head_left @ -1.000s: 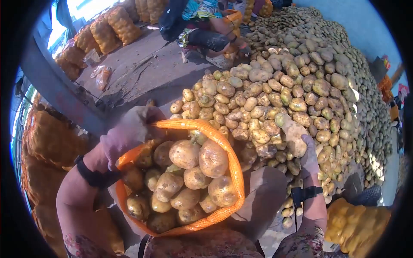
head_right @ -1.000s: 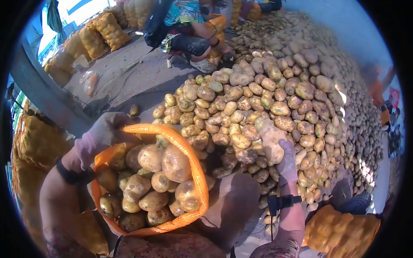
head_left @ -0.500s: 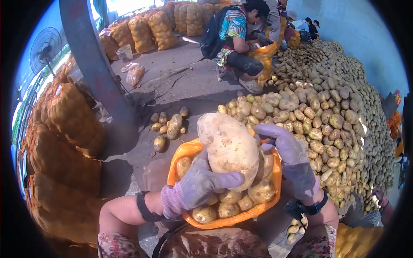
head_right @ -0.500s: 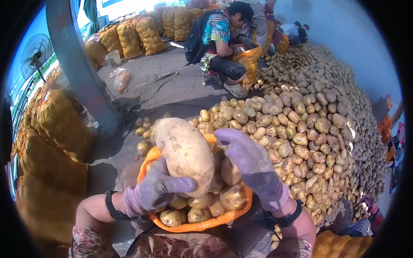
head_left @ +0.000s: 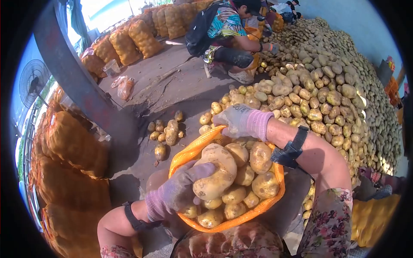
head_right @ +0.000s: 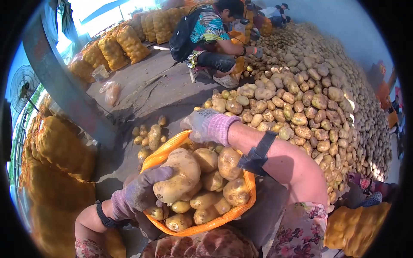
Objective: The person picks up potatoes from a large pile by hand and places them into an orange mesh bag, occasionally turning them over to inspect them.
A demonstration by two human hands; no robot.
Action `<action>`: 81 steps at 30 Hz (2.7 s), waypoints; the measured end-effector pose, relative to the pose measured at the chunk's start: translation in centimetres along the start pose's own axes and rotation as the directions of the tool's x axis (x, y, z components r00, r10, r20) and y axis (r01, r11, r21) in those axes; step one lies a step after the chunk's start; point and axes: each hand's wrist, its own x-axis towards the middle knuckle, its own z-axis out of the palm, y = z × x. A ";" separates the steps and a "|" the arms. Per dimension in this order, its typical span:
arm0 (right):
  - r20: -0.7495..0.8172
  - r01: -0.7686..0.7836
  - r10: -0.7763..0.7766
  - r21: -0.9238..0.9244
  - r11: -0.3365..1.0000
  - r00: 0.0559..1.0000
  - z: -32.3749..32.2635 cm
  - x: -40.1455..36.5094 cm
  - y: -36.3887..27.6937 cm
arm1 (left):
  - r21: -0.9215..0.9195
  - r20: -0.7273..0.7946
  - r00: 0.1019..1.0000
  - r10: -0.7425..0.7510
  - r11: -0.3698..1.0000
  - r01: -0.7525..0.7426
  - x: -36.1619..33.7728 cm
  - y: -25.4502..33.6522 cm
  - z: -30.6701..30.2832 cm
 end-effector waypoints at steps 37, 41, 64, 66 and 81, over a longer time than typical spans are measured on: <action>-0.175 0.028 0.144 0.723 0.690 0.974 0.6 2.6 9.0 | 0.275 -0.054 0.953 0.299 0.922 -0.273 15.3 2.4 -2.4; -0.166 0.038 0.140 0.765 0.643 0.976 0.1 1.6 5.9 | 0.265 -0.021 0.943 0.333 0.911 -0.316 13.1 2.5 -2.0; -0.379 0.150 0.174 0.688 0.710 0.909 -7.4 -1.7 0.0 | -0.135 -0.118 0.943 0.312 0.935 -0.326 13.4 3.2 0.2; -0.048 -0.109 0.214 0.742 0.662 0.976 -5.5 -3.7 1.7 | 0.068 0.064 0.957 0.284 0.955 -0.288 14.0 3.3 -2.2; -0.491 -0.083 0.099 0.053 0.995 0.866 -1.7 -4.5 0.1 | 0.436 -0.080 0.928 0.365 0.850 -0.297 14.0 3.2 -2.7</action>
